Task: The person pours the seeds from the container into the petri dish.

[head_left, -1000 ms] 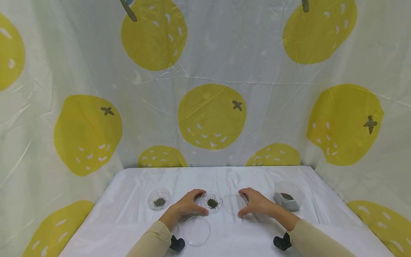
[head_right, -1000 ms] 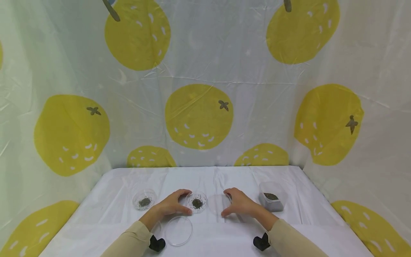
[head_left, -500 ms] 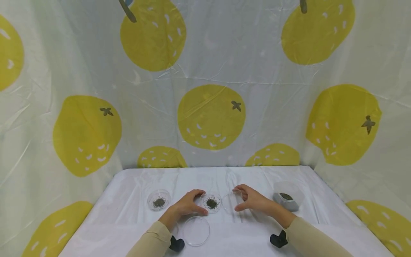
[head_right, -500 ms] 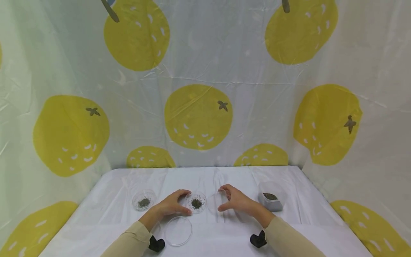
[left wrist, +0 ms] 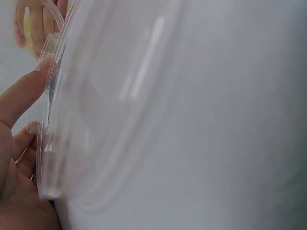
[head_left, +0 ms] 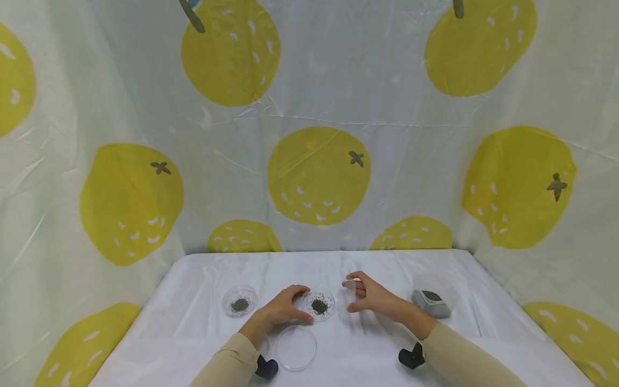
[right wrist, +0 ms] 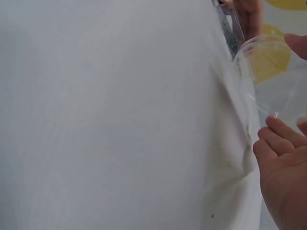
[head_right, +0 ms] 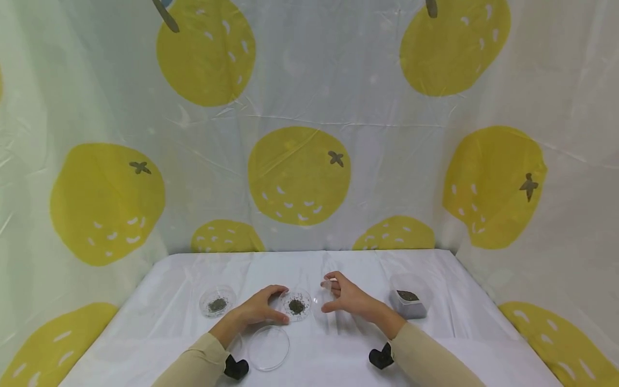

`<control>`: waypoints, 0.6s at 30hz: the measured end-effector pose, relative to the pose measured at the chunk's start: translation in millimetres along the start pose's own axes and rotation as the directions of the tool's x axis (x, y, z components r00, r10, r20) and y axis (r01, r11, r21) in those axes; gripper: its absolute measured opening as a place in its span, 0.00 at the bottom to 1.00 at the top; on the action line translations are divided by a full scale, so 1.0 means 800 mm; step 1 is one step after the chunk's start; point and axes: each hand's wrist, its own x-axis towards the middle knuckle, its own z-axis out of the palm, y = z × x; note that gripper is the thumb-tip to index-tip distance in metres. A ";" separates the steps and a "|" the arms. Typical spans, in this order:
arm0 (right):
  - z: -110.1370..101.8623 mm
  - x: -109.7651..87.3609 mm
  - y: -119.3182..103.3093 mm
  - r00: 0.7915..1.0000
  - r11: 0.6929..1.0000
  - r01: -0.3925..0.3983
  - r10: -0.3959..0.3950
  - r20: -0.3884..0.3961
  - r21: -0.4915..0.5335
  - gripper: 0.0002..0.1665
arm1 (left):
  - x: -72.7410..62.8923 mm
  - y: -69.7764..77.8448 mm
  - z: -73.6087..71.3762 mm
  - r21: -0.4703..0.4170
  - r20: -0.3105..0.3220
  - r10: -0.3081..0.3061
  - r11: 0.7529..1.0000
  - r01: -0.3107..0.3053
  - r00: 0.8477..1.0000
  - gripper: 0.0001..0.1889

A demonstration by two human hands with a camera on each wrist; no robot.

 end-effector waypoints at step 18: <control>0.028 0.020 -0.004 0.998 0.990 0.015 -0.023 0.059 0.138 0.51 | 0.003 -0.002 0.000 0.033 0.008 0.002 0.999 -0.003 1.000 0.42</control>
